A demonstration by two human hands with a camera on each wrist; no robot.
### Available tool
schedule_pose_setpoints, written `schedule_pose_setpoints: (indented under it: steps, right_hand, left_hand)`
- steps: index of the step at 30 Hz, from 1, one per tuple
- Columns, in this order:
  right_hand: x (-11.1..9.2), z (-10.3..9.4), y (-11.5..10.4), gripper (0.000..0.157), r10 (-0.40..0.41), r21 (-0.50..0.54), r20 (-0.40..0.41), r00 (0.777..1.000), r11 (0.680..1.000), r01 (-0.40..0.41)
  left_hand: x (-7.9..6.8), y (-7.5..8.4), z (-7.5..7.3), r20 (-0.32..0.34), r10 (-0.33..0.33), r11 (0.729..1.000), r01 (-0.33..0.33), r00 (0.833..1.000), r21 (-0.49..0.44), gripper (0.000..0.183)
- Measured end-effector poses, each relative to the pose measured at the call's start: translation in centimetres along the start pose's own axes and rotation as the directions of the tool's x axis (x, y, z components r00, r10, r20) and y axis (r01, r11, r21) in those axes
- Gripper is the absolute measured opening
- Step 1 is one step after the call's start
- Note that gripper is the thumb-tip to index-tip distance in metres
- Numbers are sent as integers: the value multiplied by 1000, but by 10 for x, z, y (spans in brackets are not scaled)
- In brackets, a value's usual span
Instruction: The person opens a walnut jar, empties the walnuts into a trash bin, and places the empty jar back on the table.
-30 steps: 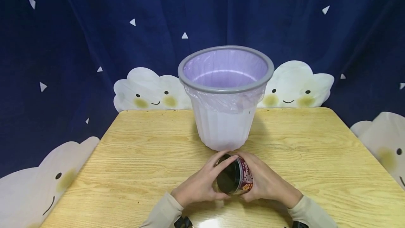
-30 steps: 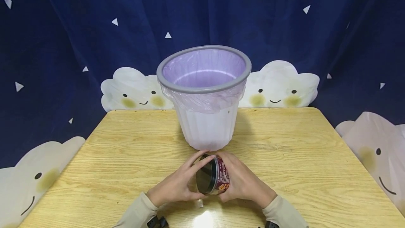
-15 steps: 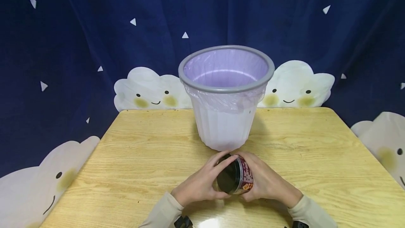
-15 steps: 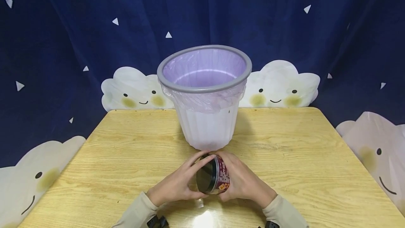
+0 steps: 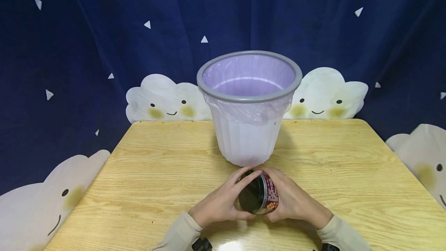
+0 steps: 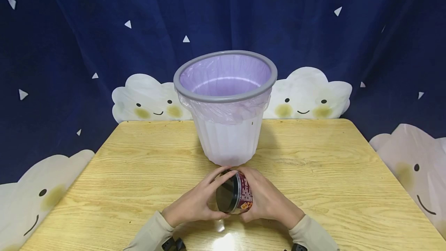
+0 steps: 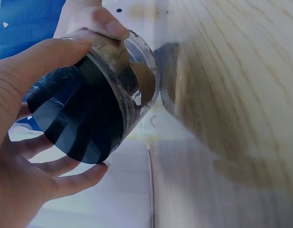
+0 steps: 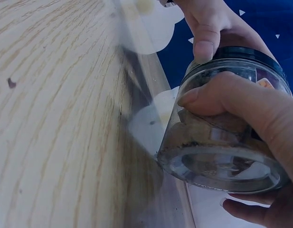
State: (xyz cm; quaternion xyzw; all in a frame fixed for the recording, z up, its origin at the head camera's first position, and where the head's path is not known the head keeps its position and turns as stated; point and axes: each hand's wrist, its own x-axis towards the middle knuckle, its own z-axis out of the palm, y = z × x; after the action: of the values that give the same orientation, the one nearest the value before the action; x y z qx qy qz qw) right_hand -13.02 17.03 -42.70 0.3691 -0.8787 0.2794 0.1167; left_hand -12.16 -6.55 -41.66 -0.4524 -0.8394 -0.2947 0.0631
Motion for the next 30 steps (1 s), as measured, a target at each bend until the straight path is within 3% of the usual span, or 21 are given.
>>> schedule_pose_setpoints:
  steps: [9, 17, 24, 30]
  right_hand:
    - [0, 1, 0, 110, 11, 25, 13, 1000, 1000, -11]
    - [0, 0, 1, 113, 8, 24, 13, 1000, 1000, -9]
    - [2, 0, 1, 111, 2, 29, 12, 1000, 1000, -2]
    - [0, 0, 1, 111, 7, 38, 13, 1000, 999, -8]
  left_hand:
    - [1, -3, 1, -30, 57, 998, -57, 998, -2, 110]
    - [0, 0, 0, -17, -4, 1000, 3, 1000, -11, 107]
    - [1, 0, 0, -33, 25, 1000, -25, 999, 7, 106]
    - [0, 1, 1, -25, -2, 1000, 2, 1000, 3, 106]
